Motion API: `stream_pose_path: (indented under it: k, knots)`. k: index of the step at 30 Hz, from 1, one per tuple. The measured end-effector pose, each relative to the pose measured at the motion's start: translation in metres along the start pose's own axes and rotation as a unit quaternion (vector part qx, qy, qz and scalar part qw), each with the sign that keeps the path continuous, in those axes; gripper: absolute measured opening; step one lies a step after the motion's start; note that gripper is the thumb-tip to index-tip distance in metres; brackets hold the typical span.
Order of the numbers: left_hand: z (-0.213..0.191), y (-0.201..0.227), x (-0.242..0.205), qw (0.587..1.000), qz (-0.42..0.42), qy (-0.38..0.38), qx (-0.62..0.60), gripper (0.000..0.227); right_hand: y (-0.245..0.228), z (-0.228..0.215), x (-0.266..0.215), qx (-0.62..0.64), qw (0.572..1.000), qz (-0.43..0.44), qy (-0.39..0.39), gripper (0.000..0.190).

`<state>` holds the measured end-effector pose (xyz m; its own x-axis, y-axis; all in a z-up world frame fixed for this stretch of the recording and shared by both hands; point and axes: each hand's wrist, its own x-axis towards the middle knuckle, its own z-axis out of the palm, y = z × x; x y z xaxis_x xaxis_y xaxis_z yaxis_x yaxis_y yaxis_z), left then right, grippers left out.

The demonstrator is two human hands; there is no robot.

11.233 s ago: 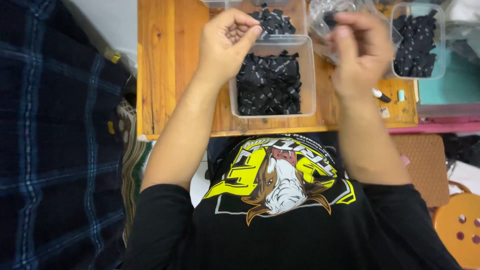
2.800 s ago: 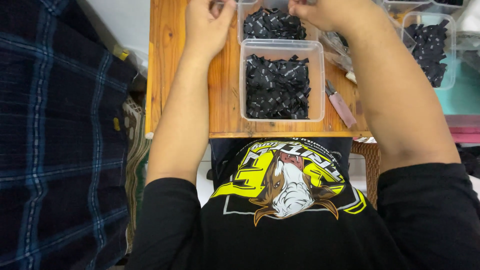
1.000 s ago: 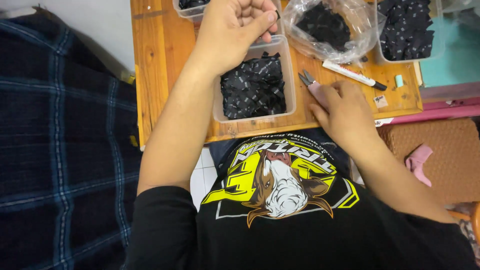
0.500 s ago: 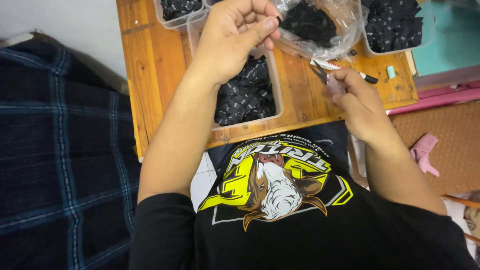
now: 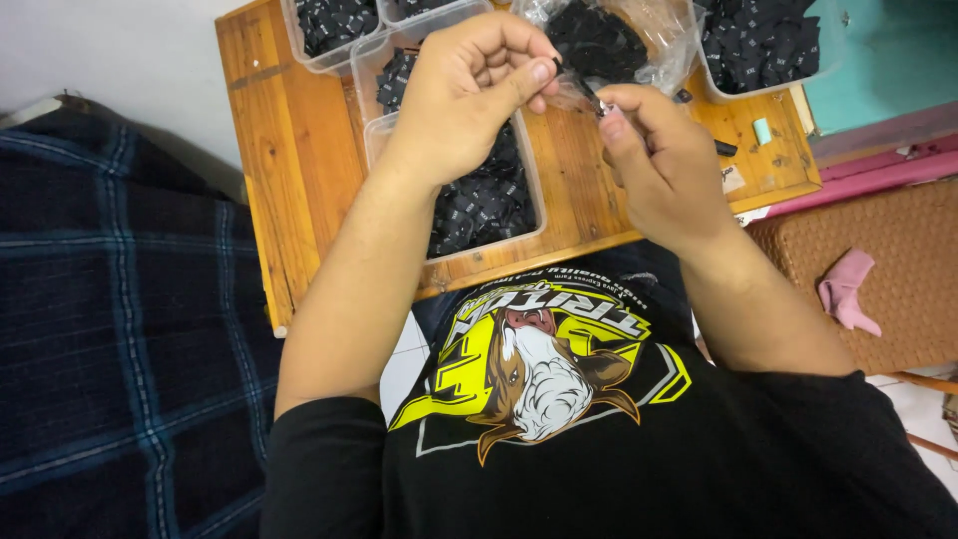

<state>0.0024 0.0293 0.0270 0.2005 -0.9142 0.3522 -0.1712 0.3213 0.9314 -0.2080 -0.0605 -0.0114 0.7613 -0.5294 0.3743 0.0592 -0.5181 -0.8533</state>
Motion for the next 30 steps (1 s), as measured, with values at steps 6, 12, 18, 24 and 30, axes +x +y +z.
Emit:
stream_pose_path:
  k: [6, 12, 18, 24, 30]
  knots:
    - [0.007, 0.003, 0.001, 0.999, 0.0, -0.002, 0.052, 0.002, 0.011, 0.002, -0.001, 0.045, 0.998, 0.031, 0.02, 0.025]
    - [0.008, 0.006, 0.001, 0.995, -0.002, 0.002, 0.096, 0.001, 0.011, 0.002, 0.0, 0.052, 0.999, 0.011, 0.011, 0.024]
    - [0.01, 0.004, 0.002, 0.994, -0.002, 0.001, 0.111, 0.003, 0.013, 0.001, -0.001, 0.021, 1.0, 0.007, 0.018, 0.023]
    - [0.011, 0.002, 0.004, 0.994, -0.016, 0.002, 0.112, 0.004, 0.015, 0.003, 0.001, 0.065, 0.997, 0.023, 0.018, 0.024]
    - [0.011, 0.0, 0.007, 0.994, -0.004, -0.006, 0.113, 0.004, 0.018, 0.005, 0.001, 0.104, 0.993, 0.045, 0.026, 0.026]
